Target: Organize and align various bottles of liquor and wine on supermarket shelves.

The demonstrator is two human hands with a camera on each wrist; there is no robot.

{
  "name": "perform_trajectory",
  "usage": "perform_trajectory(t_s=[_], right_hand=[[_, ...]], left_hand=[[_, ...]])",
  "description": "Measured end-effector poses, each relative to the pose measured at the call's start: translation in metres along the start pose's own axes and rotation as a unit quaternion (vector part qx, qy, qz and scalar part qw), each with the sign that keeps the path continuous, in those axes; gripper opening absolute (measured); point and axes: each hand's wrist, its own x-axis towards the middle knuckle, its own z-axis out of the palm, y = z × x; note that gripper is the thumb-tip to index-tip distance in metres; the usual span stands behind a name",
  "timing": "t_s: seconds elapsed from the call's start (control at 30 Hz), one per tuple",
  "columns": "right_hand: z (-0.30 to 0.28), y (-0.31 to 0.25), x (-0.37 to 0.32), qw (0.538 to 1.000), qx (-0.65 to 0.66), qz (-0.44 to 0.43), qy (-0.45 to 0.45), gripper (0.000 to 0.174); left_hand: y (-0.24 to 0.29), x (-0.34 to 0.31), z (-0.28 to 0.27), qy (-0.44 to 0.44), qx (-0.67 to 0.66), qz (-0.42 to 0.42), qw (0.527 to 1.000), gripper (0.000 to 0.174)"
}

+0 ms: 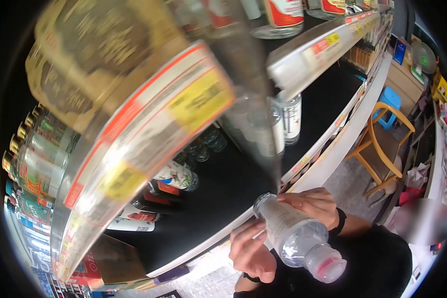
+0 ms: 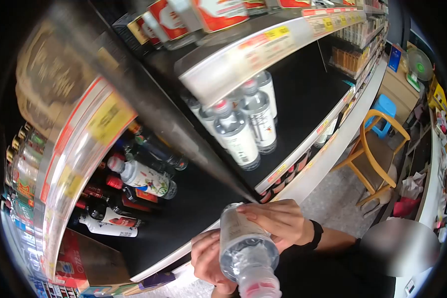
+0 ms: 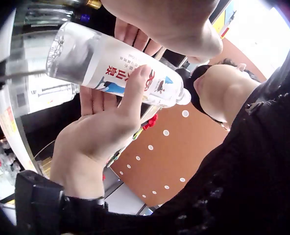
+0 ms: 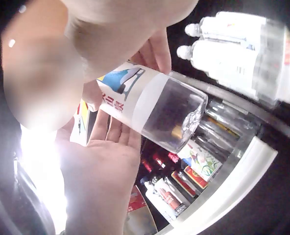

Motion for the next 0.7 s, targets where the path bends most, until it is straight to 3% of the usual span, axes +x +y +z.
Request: perform_trajectory(t_s=[0.03, 0.13, 0.2, 0.3, 0.37, 0.43, 0.7], right_hand=[[-0.016, 0.005, -0.005, 1.000, 0.011, 0.000, -0.011, 0.037], [-0.057, 0.028, -0.029, 1.000, -0.007, -0.015, -0.010, 0.036], [-0.082, 0.041, -0.033, 0.999, -0.038, 0.000, 0.000, 0.040], [-0.110, 0.061, -0.024, 0.994, -0.098, 0.046, 0.018, 0.050], [-0.123, 0.080, -0.018, 0.988, -0.127, 0.084, 0.020, 0.066], [-0.126, 0.108, -0.024, 0.983, -0.144, 0.104, 0.039, 0.067], [-0.111, 0.155, 0.009, 0.975, -0.052, 0.163, 0.141, 0.073]], left_hand=[[0.005, -0.001, 0.014, -0.008, -0.009, 0.004, 1.000, 0.070], [0.005, -0.005, 0.057, -0.018, -0.031, 0.020, 0.999, 0.072], [-0.001, -0.007, 0.082, -0.085, -0.025, 0.004, 0.996, 0.070], [-0.012, -0.003, 0.118, -0.158, -0.030, -0.103, 0.982, 0.063], [-0.024, -0.003, 0.136, -0.201, -0.016, -0.172, 0.964, 0.064], [-0.034, -0.013, 0.147, -0.234, -0.005, -0.273, 0.933, 0.070], [-0.056, -0.018, 0.189, -0.201, -0.070, -0.386, 0.898, 0.076]])
